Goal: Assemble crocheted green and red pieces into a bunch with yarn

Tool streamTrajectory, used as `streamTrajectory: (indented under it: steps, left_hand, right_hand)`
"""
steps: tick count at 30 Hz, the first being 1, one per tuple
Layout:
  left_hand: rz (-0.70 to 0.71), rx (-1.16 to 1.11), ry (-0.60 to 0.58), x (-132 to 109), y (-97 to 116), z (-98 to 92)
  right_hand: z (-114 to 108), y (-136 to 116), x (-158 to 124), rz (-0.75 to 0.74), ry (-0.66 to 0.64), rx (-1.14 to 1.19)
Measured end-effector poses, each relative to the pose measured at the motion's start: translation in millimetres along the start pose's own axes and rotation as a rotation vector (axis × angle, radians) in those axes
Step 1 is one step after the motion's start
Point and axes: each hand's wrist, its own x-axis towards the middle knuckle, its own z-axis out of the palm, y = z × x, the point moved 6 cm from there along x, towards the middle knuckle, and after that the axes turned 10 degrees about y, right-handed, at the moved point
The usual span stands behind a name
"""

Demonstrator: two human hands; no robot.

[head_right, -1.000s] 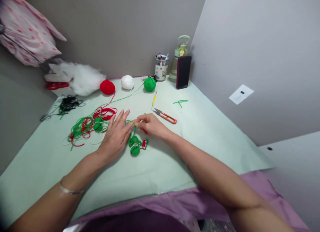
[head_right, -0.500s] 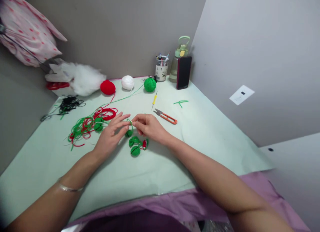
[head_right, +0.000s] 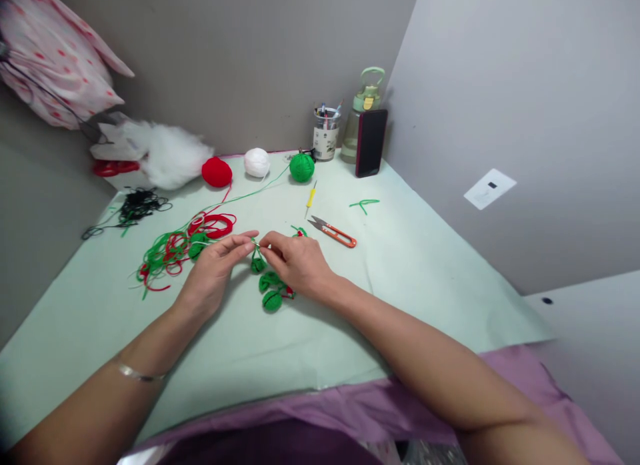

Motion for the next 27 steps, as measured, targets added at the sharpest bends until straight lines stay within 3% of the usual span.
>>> streamTrajectory:
  steps: [14, 20, 27]
  left_hand:
    - [-0.029, -0.063, 0.004, -4.8, 3.1, 2.6]
    - [-0.049, -0.075, 0.001, -5.3, 1.5, 2.8]
    - [-0.062, -0.148, 0.03, -4.8, 1.5, -0.8]
  right_hand:
    - [-0.2, -3.7, -2.3, -0.091, 0.063, -0.126]
    - [0.2, -9.8, -3.2, -0.254, 0.14, -0.339]
    - [-2.3, -7.2, -1.3, -0.215, 0.142, -0.39]
